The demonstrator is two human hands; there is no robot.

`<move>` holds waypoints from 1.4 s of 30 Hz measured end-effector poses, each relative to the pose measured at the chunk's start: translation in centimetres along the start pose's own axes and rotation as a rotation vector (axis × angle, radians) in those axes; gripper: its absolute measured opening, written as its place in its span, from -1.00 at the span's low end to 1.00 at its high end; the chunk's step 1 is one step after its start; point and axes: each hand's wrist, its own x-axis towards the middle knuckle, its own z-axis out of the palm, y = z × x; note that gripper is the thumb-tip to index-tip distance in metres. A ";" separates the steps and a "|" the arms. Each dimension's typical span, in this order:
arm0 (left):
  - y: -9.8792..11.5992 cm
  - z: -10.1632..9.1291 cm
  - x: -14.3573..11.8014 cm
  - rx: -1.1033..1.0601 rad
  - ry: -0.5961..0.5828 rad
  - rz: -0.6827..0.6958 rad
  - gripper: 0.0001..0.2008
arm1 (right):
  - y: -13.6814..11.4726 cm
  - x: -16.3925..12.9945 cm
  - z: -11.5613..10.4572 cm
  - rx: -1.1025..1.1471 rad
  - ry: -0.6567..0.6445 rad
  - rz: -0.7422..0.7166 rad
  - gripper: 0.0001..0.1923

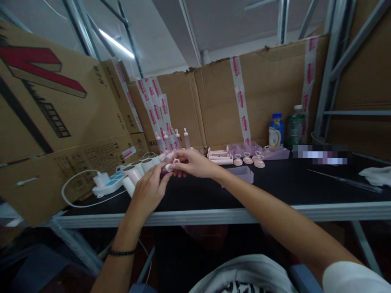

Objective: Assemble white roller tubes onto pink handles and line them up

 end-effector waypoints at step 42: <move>2.1 -2.7 -0.4 0.351 -0.214 0.053 -0.84 | 1.8 -0.6 1.2 -0.097 -0.048 0.098 -0.41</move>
